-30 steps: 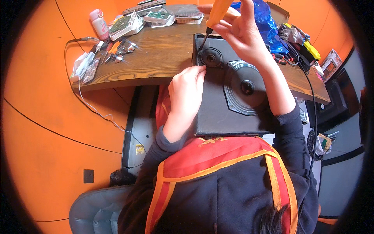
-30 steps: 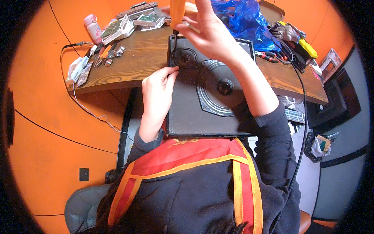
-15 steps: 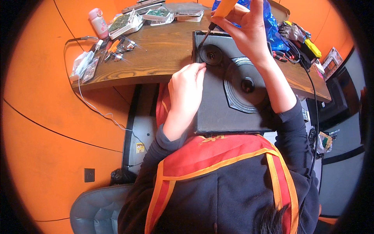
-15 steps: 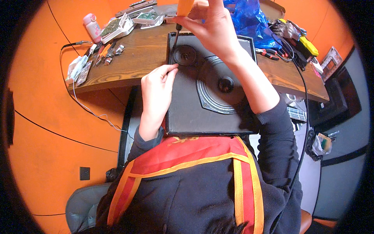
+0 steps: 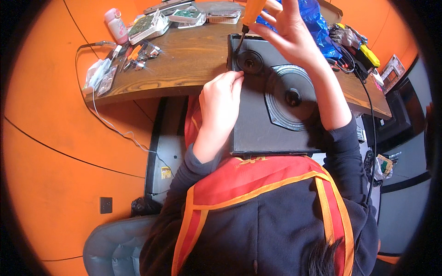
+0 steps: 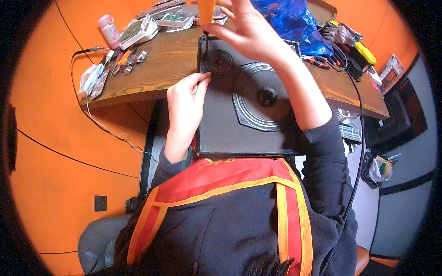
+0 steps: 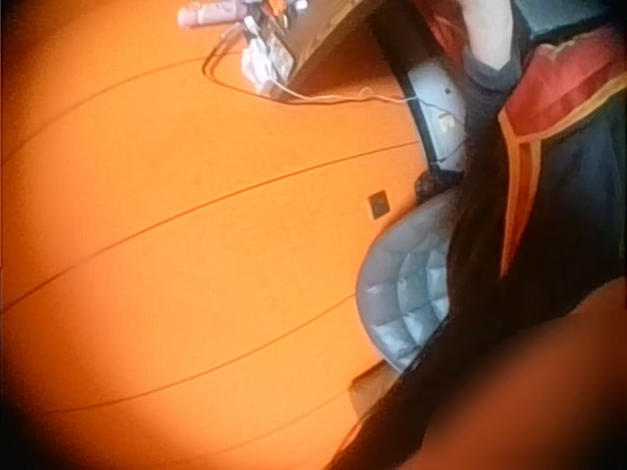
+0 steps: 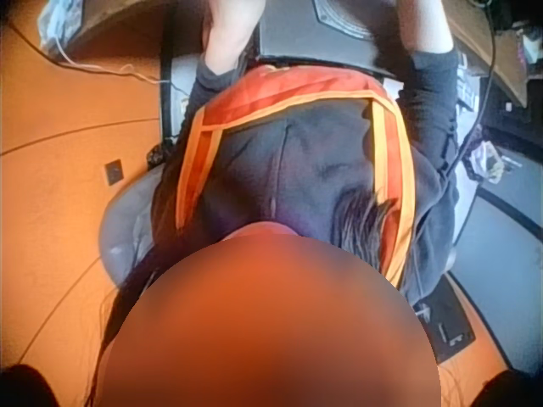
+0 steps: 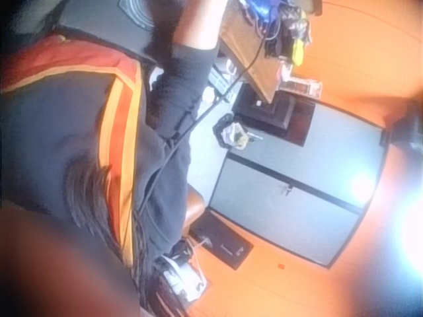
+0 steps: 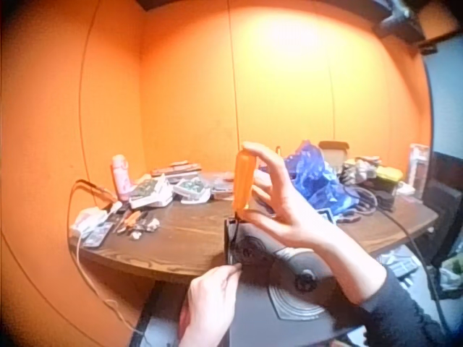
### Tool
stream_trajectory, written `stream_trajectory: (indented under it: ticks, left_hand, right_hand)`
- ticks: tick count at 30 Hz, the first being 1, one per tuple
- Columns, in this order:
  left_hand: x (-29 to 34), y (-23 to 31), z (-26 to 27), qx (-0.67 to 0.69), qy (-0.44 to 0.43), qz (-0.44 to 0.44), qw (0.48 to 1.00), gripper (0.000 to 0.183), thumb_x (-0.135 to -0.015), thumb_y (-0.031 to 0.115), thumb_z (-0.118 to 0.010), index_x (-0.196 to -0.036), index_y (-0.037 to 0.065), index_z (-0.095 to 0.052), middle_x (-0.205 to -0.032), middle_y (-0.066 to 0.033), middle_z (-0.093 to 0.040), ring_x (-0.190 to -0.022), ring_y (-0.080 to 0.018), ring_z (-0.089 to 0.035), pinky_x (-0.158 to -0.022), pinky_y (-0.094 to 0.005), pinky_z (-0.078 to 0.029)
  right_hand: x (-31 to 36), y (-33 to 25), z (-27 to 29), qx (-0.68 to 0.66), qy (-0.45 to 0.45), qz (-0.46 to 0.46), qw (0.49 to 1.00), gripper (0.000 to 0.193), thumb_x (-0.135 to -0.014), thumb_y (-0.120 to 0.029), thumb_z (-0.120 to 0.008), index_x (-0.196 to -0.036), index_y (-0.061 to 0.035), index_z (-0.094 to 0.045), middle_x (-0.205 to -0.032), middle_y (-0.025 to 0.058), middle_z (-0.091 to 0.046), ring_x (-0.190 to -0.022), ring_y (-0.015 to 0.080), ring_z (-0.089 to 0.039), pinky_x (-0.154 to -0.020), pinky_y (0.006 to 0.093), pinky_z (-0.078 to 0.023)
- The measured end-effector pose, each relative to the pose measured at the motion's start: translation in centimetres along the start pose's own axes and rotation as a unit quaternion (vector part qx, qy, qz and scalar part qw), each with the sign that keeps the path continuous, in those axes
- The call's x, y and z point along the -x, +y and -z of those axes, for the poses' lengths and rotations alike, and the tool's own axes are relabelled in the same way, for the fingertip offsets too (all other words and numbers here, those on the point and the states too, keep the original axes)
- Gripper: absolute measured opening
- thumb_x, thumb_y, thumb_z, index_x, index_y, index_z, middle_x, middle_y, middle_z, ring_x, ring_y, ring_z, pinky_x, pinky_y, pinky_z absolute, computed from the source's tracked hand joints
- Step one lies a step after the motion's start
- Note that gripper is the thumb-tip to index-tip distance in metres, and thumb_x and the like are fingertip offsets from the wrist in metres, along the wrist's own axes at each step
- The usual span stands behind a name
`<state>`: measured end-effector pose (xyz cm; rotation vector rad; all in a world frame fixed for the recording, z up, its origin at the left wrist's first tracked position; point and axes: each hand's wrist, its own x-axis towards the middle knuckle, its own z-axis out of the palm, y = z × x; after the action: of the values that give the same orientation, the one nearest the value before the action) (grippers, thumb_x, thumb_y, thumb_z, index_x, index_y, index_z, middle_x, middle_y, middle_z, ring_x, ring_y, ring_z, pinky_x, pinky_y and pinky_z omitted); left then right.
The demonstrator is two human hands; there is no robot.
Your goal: The person uses a yellow-handled screwdriver to loosen and remove screws from the front of a black speaker box. They then press on the speaker cone with their fingers and continue to remove additional screws from the smaller driver on the speaker.
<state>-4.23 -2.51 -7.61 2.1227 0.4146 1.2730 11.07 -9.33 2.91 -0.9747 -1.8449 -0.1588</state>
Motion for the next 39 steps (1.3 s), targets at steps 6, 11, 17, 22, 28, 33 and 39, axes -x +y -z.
stream_trajectory:
  ticks: [6,11,17,22,28,33,39]
  left_hand:
    - [0.1,0.0,0.0,-0.002,-0.002,0.002,1.000,0.012,-0.082,0.012,-0.061,-0.088,0.004,-0.067,-0.082,-0.0153,-0.064,-0.074,-0.0345,-0.062,-0.064,-0.0390,-0.049]
    - [-0.2,0.1,0.1,-0.025,-0.004,0.001,1.000,0.012,-0.082,0.013,-0.061,-0.088,0.004,-0.067,-0.082,-0.0146,-0.064,-0.074,-0.0343,-0.062,-0.065,-0.0390,-0.049]
    - [-0.2,0.0,0.0,-0.015,-0.010,0.009,1.000,0.012,-0.082,0.013,-0.061,-0.089,0.005,-0.067,-0.082,-0.0141,-0.064,-0.075,-0.0341,-0.062,-0.065,-0.0396,-0.049]
    - [-0.2,-0.3,0.0,-0.002,-0.008,0.000,1.000,0.012,-0.082,0.013,-0.060,-0.088,0.005,-0.067,-0.082,-0.0145,-0.064,-0.075,-0.0344,-0.062,-0.064,-0.0398,-0.049]
    - [-0.3,-0.1,0.1,-0.010,-0.016,0.012,1.000,0.013,-0.083,0.014,-0.060,-0.088,0.004,-0.067,-0.082,-0.0154,-0.064,-0.075,-0.0350,-0.062,-0.065,-0.0400,-0.049]
    - [-0.2,-0.4,-0.2,-0.010,0.009,-0.018,1.000,0.014,-0.082,0.008,-0.061,-0.092,0.000,-0.067,-0.074,-0.0179,-0.064,-0.062,-0.0201,-0.063,-0.060,-0.0282,-0.047]
    - [-0.2,-0.3,-0.1,-0.015,0.002,-0.018,1.000,0.014,-0.082,0.008,-0.061,-0.092,0.000,-0.067,-0.074,-0.0176,-0.064,-0.062,-0.0186,-0.063,-0.060,-0.0282,-0.047]
  right_hand:
    - [0.3,0.6,0.2,-0.004,0.053,-0.059,0.997,0.077,-0.080,0.011,-0.058,-0.139,-0.0135,-0.017,-0.129,0.0114,-0.033,-0.114,0.0229,-0.051,-0.089,0.0352,-0.046]
    - [0.2,0.8,-0.1,0.057,0.034,0.033,0.997,0.076,-0.079,0.011,-0.061,-0.137,-0.0148,-0.019,-0.121,0.0111,-0.040,-0.104,0.0213,-0.056,-0.088,0.0356,-0.047]
    - [0.4,1.6,-0.3,-0.016,0.060,-0.003,0.998,0.077,-0.081,0.015,-0.055,-0.138,-0.0189,-0.015,-0.118,0.0129,-0.045,-0.104,0.0214,-0.056,-0.085,0.0345,-0.048]
    - [0.2,1.4,-0.4,-0.124,0.021,-0.075,0.989,0.083,-0.082,0.015,-0.052,-0.142,-0.0203,-0.007,-0.118,0.0148,-0.049,-0.102,0.0216,-0.057,-0.086,0.0354,-0.048]
    - [0.7,0.3,-1.9,-0.031,0.094,-0.135,0.986,0.079,-0.082,0.012,-0.054,-0.141,-0.0180,-0.010,-0.102,0.0137,-0.057,-0.101,0.0208,-0.058,-0.086,0.0352,-0.046]
    - [0.3,0.7,-0.7,-0.026,0.022,-0.037,0.999,0.077,-0.082,0.013,-0.052,-0.138,-0.0201,-0.011,-0.107,0.0139,-0.054,-0.102,0.0220,-0.057,-0.087,0.0360,-0.046]
    - [0.7,0.8,-1.3,0.008,0.091,-0.080,0.993,0.075,-0.081,0.015,-0.053,-0.138,-0.0198,-0.016,-0.106,0.0120,-0.052,-0.098,0.0211,-0.058,-0.086,0.0330,-0.047]
